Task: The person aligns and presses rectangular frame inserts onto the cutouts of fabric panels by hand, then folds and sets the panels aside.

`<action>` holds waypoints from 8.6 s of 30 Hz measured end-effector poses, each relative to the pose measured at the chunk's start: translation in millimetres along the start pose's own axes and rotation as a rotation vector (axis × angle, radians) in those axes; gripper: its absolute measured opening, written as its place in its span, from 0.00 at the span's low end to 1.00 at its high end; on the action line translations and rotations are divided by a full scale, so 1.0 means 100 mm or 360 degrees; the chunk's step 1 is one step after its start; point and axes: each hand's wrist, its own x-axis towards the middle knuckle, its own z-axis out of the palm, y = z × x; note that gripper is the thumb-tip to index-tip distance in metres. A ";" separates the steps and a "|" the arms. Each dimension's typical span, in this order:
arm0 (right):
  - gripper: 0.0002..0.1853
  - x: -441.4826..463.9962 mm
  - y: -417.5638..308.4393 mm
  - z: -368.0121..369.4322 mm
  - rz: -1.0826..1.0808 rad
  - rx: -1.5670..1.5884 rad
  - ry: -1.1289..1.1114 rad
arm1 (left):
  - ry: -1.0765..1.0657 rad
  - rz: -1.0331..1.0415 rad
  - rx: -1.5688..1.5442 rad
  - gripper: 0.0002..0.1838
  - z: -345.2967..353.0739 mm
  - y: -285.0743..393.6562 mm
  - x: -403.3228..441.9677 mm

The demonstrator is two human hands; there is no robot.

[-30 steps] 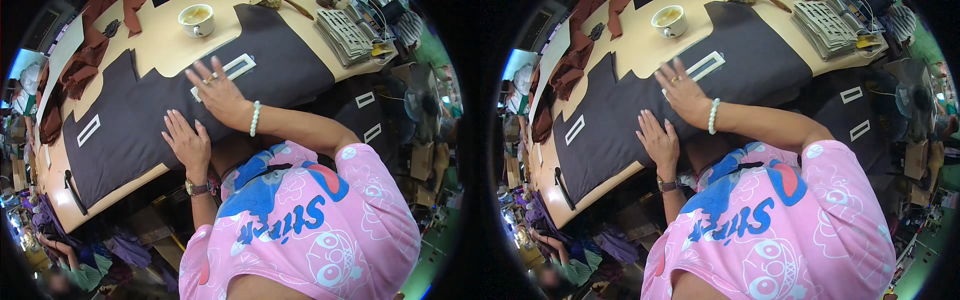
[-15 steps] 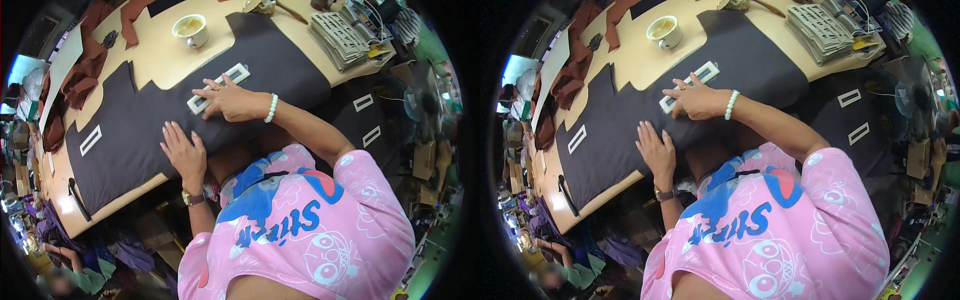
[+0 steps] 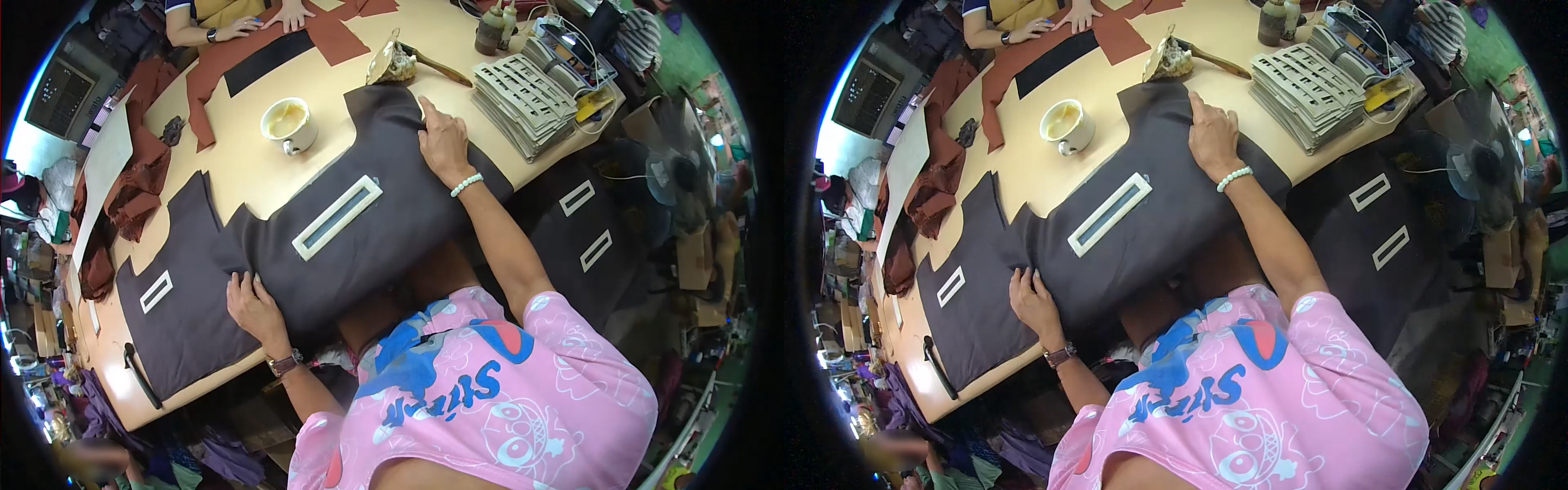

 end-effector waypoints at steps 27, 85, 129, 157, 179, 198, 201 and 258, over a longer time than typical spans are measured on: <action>0.43 -1.55 2.03 -2.01 0.0303 0.0895 0.0257 | -0.0902 -0.0084 -0.2333 0.29 -1.01 1.54 -0.04; 0.34 -2.43 4.51 -1.71 0.1097 -0.0619 0.0781 | -0.2576 0.2462 -0.1144 0.39 0.20 3.74 -2.20; 0.33 -1.11 -0.81 -0.09 -0.0589 0.0487 -0.0107 | -0.0408 -0.0316 -0.0790 0.18 -0.48 -0.59 0.04; 0.40 -0.17 -0.10 0.09 -0.0266 0.0864 -0.0277 | -0.0385 0.0054 -0.0616 0.27 -0.51 0.50 -0.05; 0.37 0.31 0.43 -0.02 -0.0376 0.0228 -0.0038 | -0.0488 -0.0094 0.0119 0.34 -0.20 0.36 -0.24; 0.43 0.91 -1.36 0.48 -0.1218 -0.0278 -0.0311 | -0.0433 0.0017 -0.0222 0.21 -0.12 0.52 -0.22; 0.47 0.99 -1.48 0.61 -0.1192 -0.0344 -0.0439 | -0.0382 0.0007 -0.0245 0.21 -0.10 0.52 -0.24; 0.29 -0.76 -0.86 -0.15 -0.0970 -0.1374 -0.0623 | -0.0292 0.0238 -0.0181 0.31 -0.12 0.53 -0.41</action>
